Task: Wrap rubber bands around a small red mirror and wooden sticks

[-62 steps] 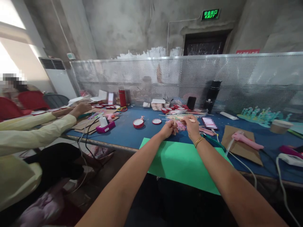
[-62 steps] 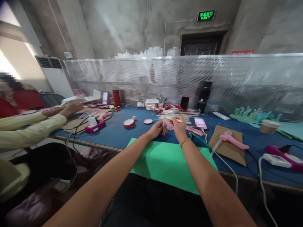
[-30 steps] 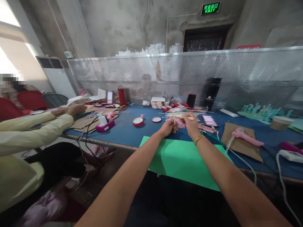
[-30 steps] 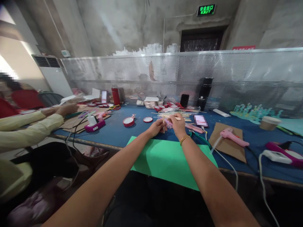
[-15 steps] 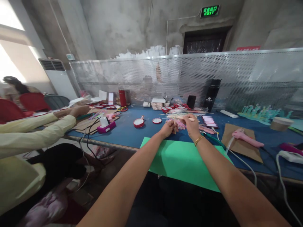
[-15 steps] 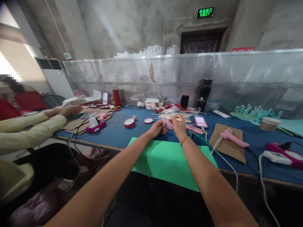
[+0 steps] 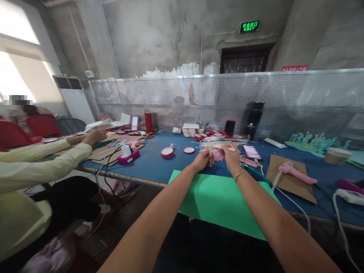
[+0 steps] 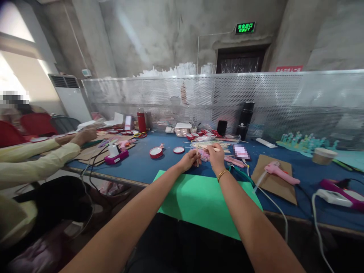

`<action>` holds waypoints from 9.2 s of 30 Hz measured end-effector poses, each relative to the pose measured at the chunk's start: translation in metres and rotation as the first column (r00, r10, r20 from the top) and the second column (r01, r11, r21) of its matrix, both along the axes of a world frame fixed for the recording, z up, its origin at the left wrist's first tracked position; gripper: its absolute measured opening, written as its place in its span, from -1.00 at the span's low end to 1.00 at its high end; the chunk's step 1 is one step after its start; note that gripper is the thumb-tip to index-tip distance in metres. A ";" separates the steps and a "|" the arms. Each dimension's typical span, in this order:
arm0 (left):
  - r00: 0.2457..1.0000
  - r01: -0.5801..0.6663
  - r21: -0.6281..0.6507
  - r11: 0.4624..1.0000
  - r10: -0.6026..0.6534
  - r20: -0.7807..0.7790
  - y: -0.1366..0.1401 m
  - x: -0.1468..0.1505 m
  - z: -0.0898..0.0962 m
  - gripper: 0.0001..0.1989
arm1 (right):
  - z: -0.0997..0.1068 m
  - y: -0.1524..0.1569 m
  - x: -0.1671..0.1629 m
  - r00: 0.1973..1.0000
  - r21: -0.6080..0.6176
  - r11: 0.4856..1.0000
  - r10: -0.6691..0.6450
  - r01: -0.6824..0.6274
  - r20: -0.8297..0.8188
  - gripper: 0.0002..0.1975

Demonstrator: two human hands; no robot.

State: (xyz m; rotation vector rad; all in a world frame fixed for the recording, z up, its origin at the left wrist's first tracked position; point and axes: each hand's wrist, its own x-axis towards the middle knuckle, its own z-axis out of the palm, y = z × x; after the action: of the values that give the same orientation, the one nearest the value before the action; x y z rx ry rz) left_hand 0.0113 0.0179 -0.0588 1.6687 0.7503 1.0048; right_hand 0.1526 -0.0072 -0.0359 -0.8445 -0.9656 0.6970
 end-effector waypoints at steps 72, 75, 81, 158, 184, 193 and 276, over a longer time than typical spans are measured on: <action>1.000 -0.005 -0.034 0.999 0.004 -0.016 0.002 0.002 -0.003 -0.84 | 0.002 -0.007 -0.003 0.998 -0.036 0.998 0.057 -0.057 0.009 -0.80; 0.999 -0.012 -0.037 0.999 0.011 -0.031 0.001 0.002 -0.003 -0.81 | 0.001 -0.008 -0.002 0.998 -0.039 0.998 0.058 -0.058 0.019 -0.79; 1.000 0.003 -0.016 1.000 -0.004 -0.029 -0.001 0.003 -0.001 -0.78 | 0.002 -0.008 -0.001 0.998 -0.033 0.998 0.056 -0.056 0.013 -0.79; 0.993 -0.022 0.054 0.998 0.028 -0.112 0.006 0.003 -0.005 -0.72 | 0.000 0.000 0.001 0.998 -0.017 1.000 0.001 0.000 0.056 -0.83; 0.991 0.006 0.096 0.995 0.007 -0.133 0.005 0.001 -0.005 -0.71 | 0.003 -0.007 -0.001 0.998 -0.038 0.998 0.046 -0.045 0.034 -0.80; 0.991 0.006 0.144 0.990 0.013 -0.130 0.002 0.000 -0.004 -0.68 | 0.003 -0.008 -0.003 0.997 -0.039 0.997 0.070 -0.069 0.039 -0.82; 0.991 -0.001 0.120 0.993 0.017 -0.136 -0.001 0.000 -0.001 -0.66 | 0.001 -0.003 -0.002 0.999 -0.030 0.999 0.043 -0.043 0.000 -0.81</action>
State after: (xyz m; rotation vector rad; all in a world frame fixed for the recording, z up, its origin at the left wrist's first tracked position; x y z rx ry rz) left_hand 0.0110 0.0168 -0.0594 1.8548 0.8012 0.9648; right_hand 0.1508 -0.0106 -0.0349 -0.8520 -0.9787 0.7496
